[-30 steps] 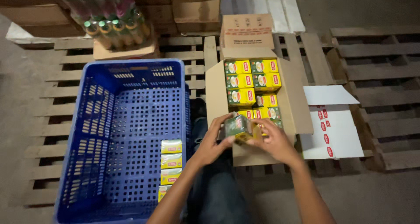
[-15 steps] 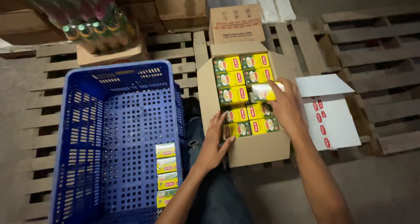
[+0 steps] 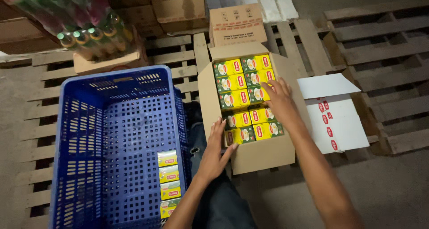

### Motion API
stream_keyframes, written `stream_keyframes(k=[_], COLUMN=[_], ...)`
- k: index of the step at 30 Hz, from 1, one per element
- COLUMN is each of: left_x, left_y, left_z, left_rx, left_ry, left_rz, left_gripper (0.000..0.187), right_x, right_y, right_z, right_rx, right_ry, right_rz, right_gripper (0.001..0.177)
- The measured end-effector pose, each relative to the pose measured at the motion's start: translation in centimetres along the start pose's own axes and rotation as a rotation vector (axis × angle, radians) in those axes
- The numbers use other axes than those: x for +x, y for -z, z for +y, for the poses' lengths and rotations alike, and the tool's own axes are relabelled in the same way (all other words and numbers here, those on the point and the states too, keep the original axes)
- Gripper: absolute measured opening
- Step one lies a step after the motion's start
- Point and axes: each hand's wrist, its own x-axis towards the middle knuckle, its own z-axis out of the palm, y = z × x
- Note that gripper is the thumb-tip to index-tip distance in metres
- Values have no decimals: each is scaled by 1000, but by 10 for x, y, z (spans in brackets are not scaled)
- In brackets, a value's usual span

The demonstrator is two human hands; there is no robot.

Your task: The person transfers small yellow and green boxes from a cardboard carton into a blue plastic basket resting on their lap. They handle the boxes one at a time, arranging them in rows within the basket.

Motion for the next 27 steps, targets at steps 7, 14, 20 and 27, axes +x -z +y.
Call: stream_keyframes(k=[7, 14, 20, 27], left_x=[2, 2, 3, 4], left_y=[-3, -4, -3, -5], left_z=[-2, -4, -6, -8], left_rx=[17, 50, 48, 94], left_ry=[11, 9, 8, 3], left_rz=[-6, -7, 1, 6], left_gripper=[81, 81, 85, 88], right_x=[-14, -1, 13, 10], right_y=[2, -4, 6, 6], right_z=[-31, -54, -55, -61], right_rx=[-340, -249, -123, -101], right_ry=[-27, -20, -1, 61], right_rz=[-42, -102, -164, -64], right_gripper=[78, 105, 130, 102])
